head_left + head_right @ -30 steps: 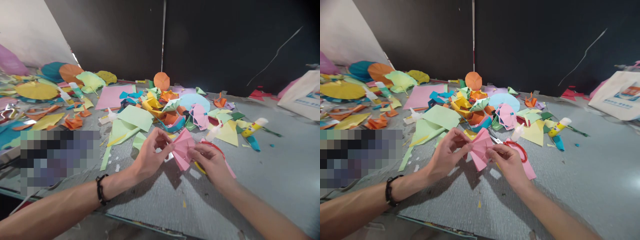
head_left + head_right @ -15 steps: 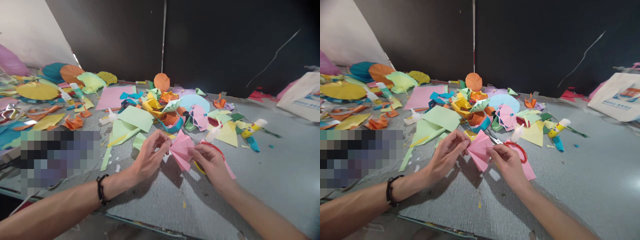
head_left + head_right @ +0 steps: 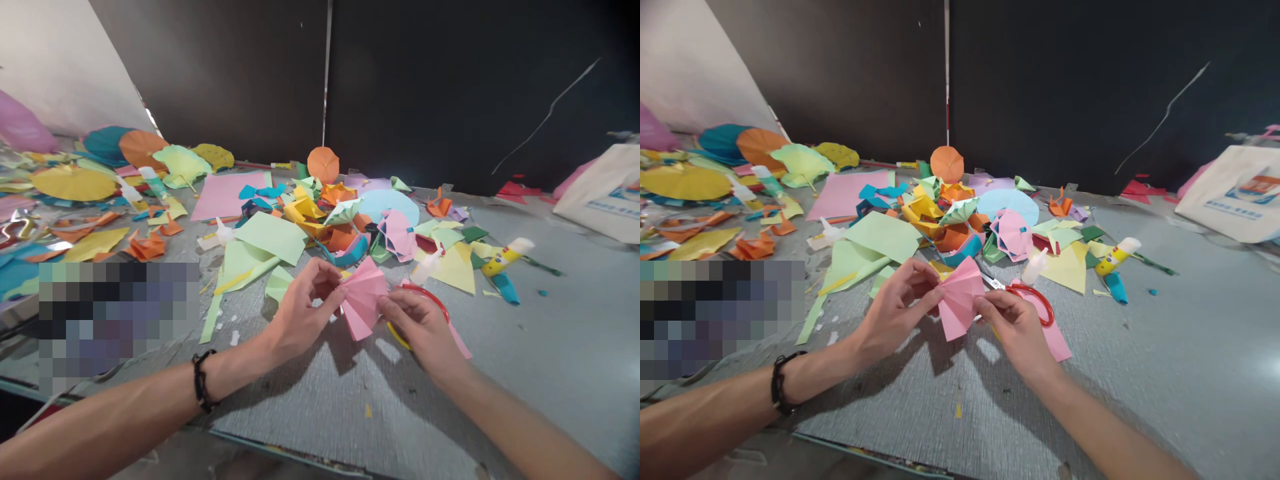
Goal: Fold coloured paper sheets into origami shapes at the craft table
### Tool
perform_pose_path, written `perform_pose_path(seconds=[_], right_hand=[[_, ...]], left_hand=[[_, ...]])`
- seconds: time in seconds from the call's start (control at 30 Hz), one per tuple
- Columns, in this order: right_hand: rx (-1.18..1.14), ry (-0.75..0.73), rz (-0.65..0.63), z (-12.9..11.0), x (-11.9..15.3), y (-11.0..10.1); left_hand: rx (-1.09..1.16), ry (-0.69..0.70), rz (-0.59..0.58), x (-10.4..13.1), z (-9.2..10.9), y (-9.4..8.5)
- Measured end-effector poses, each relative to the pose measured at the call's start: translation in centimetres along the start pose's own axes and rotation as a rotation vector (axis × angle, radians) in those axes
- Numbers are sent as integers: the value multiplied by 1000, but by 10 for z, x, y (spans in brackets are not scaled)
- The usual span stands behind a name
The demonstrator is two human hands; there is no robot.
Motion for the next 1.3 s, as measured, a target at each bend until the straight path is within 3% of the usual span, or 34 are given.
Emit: perform_pose_path(seconds=[0.13, 0.37, 0.67, 0.93, 1.3], right_hand=[[12, -1, 6, 0, 0, -1], [19, -25, 52, 4, 0, -4], [48, -46, 102, -2, 3, -4], [54, -70, 82, -7, 5, 0], [1, -26, 174, -3, 4, -7]], left_hand=[[0, 3, 24, -1, 1, 1], [-281, 232, -8, -1, 12, 3], [-142, -150, -69, -2, -3, 3], [49, -144, -157, -4, -3, 7], [73, -130, -113, -5, -8, 5]])
Point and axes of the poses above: each hand's wrist, its own x-axis away from the middle knuckle, its own y-axis out of the palm, z = x × y, the point moved 4 cm from there along -x, towards the middle knuckle, and after that the axes turned 2 degrees about x, right-handed, at the moved point
